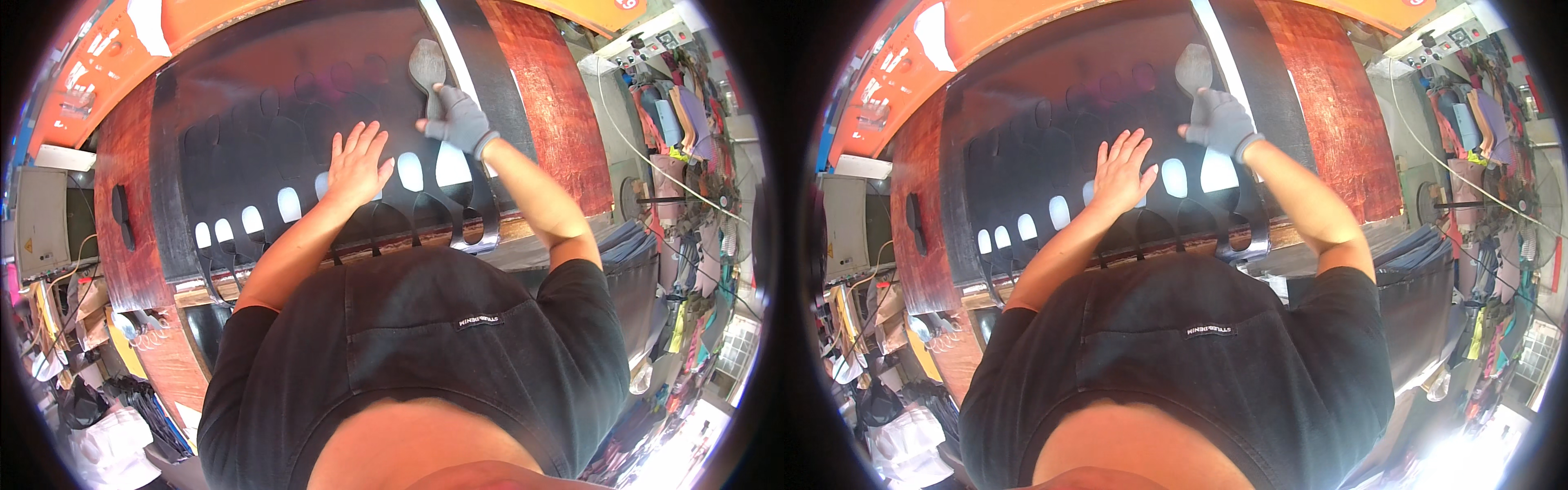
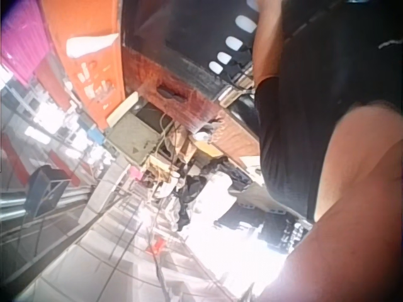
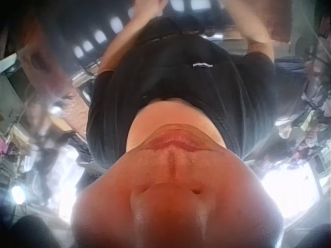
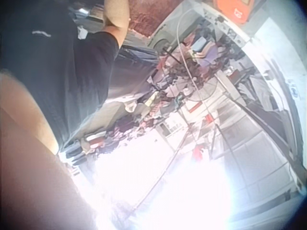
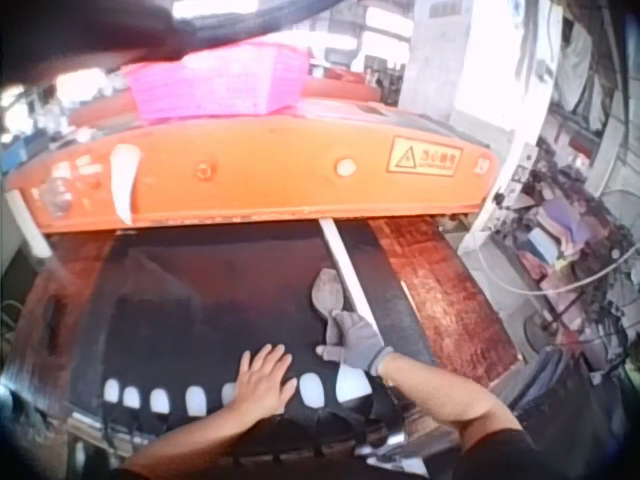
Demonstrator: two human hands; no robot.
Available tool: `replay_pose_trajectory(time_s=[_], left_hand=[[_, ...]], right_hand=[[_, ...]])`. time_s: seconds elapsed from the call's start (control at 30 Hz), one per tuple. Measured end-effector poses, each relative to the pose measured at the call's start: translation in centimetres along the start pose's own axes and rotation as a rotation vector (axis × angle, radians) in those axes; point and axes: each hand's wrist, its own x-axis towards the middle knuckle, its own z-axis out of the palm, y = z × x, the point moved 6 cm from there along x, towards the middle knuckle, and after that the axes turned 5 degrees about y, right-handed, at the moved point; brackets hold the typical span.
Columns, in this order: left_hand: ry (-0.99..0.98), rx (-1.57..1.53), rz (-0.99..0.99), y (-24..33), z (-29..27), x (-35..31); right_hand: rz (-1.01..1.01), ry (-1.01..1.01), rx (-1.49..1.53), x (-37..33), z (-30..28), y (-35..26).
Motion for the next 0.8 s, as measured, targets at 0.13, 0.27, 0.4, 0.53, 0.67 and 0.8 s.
replay_pose_trajectory(time_s=[0.13, 0.27, 0.4, 0.53, 0.67, 0.8], left_hand=[[-0.027, 0.02, 0.0, 0.0, -0.1, 0.2], [-0.028, 0.011, -0.002, 0.0, -0.1, 0.3], [-0.023, -0.009, -0.001, 0.0, 0.0, 0.4], [-0.029, -0.011, -0.007, -0.1, 0.0, 0.5], [-0.043, 0.006, -0.01, -0.1, -0.1, 0.7], [-0.02, -0.01, 0.0, 0.0, -0.2, 0.8]], right_hand=[[-0.104, 0.256, 0.012, -1.1, 0.9, -1.3], [-0.105, 0.35, 0.12, -0.9, 1.2, -0.8], [-0.18, 0.359, 0.123, -0.8, 1.1, -0.7], [-0.151, 0.298, 0.082, -0.7, 1.1, -0.3], [-0.152, 0.271, 0.061, -0.9, 0.9, -0.2], [-0.18, 0.297, 0.035, -0.9, 0.7, -0.5]])
